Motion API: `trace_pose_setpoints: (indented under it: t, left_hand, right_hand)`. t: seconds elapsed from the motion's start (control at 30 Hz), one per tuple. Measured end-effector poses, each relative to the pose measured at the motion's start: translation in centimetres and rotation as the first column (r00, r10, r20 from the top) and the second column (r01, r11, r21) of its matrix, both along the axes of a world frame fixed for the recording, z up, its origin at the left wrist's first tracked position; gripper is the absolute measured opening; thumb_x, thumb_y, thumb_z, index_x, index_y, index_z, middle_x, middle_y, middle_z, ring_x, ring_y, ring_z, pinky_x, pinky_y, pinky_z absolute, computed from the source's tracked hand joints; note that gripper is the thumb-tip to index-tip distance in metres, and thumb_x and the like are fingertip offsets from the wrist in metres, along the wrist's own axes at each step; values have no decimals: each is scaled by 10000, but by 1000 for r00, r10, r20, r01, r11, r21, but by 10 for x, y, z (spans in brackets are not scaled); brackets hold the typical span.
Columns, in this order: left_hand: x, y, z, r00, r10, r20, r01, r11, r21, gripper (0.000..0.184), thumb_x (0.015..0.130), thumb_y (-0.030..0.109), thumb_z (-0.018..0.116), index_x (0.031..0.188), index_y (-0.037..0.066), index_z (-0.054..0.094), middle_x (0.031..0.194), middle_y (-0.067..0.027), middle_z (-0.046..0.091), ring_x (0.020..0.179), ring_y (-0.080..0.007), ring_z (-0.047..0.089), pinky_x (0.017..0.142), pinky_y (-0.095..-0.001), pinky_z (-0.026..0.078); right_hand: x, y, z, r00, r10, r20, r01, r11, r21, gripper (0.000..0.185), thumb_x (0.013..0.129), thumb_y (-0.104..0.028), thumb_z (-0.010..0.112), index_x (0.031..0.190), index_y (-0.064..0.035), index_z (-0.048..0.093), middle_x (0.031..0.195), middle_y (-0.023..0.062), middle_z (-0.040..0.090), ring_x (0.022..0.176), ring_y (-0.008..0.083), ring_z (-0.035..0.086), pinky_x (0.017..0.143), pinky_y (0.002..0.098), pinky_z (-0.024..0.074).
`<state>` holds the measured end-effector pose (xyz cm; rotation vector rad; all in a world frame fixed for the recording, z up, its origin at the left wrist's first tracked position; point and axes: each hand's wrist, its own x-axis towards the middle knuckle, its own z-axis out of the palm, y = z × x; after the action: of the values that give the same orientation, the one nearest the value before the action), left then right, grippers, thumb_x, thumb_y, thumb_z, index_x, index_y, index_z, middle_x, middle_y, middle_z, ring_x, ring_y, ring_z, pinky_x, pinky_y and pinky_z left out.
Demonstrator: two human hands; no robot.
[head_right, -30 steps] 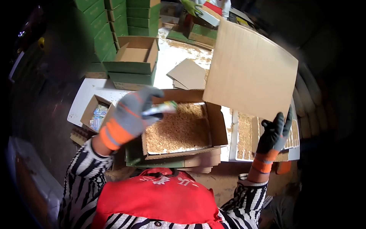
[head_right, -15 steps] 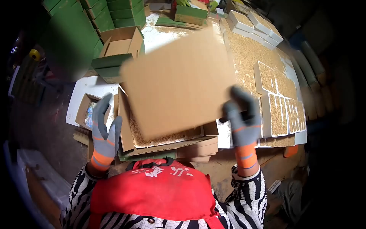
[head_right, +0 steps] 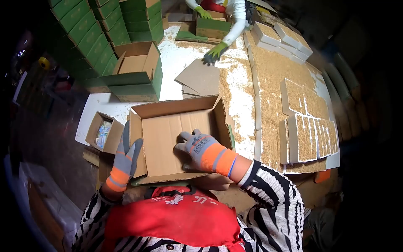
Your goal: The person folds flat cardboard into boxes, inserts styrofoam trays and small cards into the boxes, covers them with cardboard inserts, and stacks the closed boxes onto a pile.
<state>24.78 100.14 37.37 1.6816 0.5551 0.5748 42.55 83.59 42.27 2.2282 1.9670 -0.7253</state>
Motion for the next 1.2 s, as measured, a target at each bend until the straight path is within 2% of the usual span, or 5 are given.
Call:
trace_pose_setpoints:
  t: [0.23,0.33,0.53,0.87,1.2]
  left_hand:
    - [-14,28,-1,968,-249,16,247,966,76,492,996,201,367,1412,-45,277,1378,-172,417,1258,-248,415,1083,-346,322]
    - [-12,30,-53,970,-159,181,239,735,-635,618,919,229,549,1401,-58,289,1348,-164,452,1242,-239,435,1062,-343,355]
    - [14,4,-60,969,-202,-140,78,794,-603,882,737,141,792,1410,-38,252,1343,-128,444,1228,-200,435,1023,-322,389]
    - [110,117,-3,862,-148,485,354,860,-367,519,978,221,421,1434,14,285,1379,-131,442,1286,-231,417,1070,-356,330]
    - [121,405,-146,940,214,267,-48,856,-516,626,1003,478,244,1274,-17,515,1222,-111,583,1032,-236,578,954,-323,420]
  right_hand:
    - [50,-56,41,926,-163,-341,353,696,626,495,757,25,579,1238,-86,546,1275,128,533,1171,296,509,973,384,436]
    - [86,-84,0,187,-81,-979,939,307,154,516,839,24,526,1346,-29,442,1235,144,576,1128,201,548,941,340,450]
    - [50,-58,-103,149,-558,-816,889,437,-137,736,744,-272,795,1302,52,442,1170,147,588,1062,190,543,918,313,445]
    - [107,-32,-85,-449,327,-831,866,389,-315,511,936,-399,493,1288,-29,493,1226,106,583,1118,233,564,977,375,440]
    - [179,178,-80,-226,409,-884,967,203,-153,544,864,-354,653,1258,-9,505,1204,135,588,1068,250,594,954,377,477]
